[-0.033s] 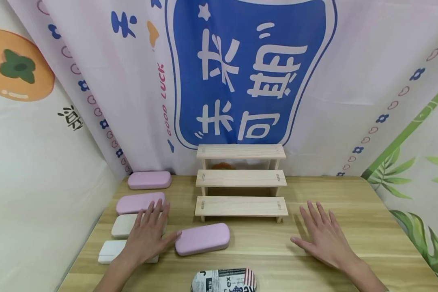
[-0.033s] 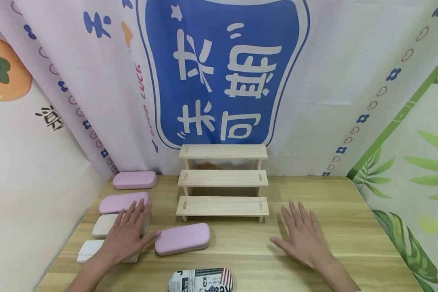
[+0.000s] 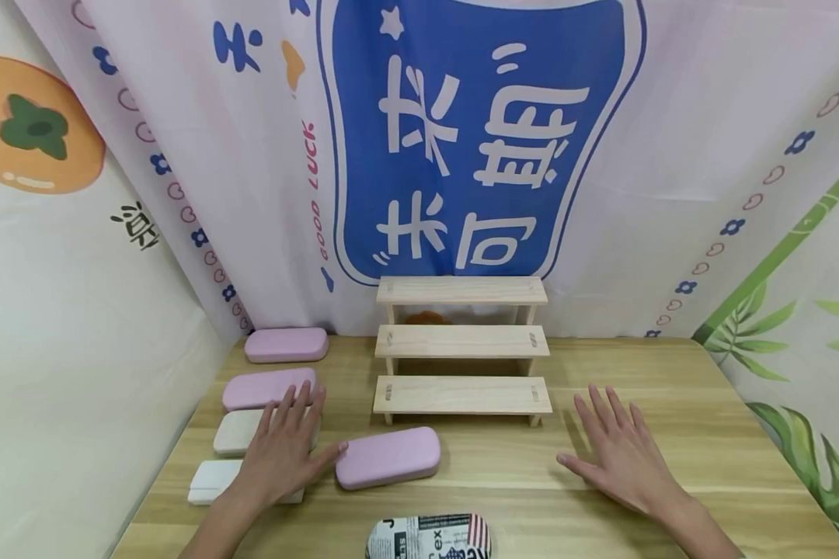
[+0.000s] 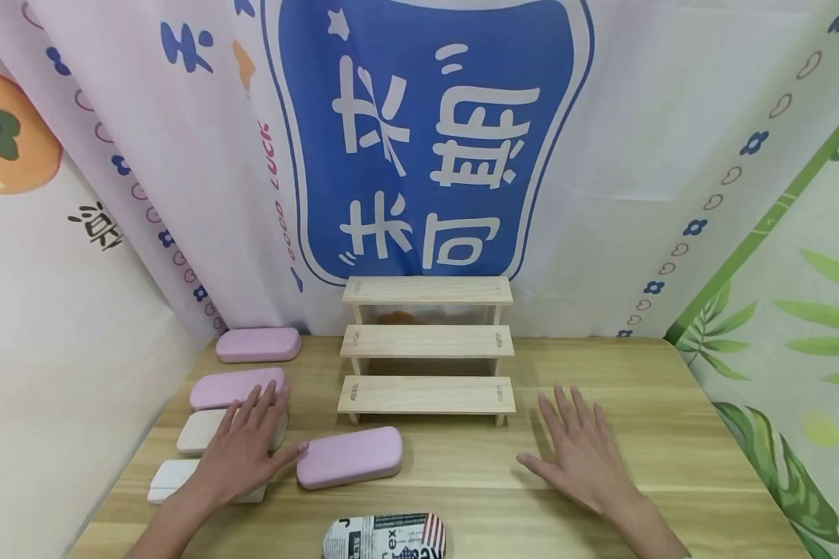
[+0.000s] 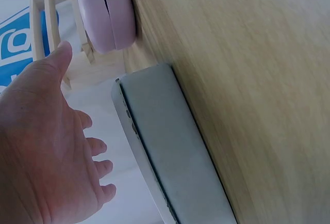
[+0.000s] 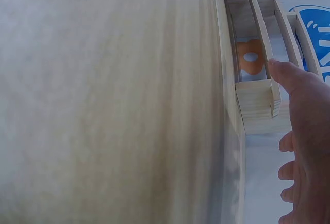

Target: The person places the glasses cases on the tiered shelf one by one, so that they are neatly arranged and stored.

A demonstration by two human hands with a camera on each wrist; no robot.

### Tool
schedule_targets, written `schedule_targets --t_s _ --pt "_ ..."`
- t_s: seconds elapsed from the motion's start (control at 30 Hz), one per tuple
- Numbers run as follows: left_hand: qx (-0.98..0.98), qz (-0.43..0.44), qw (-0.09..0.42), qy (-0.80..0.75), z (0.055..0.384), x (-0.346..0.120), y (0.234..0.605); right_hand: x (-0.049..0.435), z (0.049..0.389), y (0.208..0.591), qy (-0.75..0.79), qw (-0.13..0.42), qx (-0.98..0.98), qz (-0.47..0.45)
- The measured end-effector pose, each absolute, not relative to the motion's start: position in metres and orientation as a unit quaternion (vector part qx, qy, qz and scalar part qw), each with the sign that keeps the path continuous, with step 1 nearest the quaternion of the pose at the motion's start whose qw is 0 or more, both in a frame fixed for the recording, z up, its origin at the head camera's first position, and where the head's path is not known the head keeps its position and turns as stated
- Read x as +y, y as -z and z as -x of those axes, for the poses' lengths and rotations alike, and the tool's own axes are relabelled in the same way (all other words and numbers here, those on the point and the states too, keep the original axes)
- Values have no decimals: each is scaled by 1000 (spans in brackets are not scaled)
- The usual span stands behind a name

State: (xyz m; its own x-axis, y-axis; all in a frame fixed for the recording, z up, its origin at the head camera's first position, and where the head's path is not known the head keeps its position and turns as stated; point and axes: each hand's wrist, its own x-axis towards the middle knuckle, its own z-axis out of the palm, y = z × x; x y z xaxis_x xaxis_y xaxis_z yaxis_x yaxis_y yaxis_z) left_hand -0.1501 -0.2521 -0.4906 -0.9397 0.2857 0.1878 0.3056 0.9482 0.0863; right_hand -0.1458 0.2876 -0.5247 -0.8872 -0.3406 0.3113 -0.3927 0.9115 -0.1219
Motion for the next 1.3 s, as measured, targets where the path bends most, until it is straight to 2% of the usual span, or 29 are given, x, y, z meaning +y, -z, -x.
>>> schedule_targets --t_s 0.33,1.3 --pt "-983 154 90 48 147 -250 484 286 147 521 -98 125 -970 -184" --pt "-972 205 84 76 145 -240 479 269 160 512 -118 144 -957 -224"
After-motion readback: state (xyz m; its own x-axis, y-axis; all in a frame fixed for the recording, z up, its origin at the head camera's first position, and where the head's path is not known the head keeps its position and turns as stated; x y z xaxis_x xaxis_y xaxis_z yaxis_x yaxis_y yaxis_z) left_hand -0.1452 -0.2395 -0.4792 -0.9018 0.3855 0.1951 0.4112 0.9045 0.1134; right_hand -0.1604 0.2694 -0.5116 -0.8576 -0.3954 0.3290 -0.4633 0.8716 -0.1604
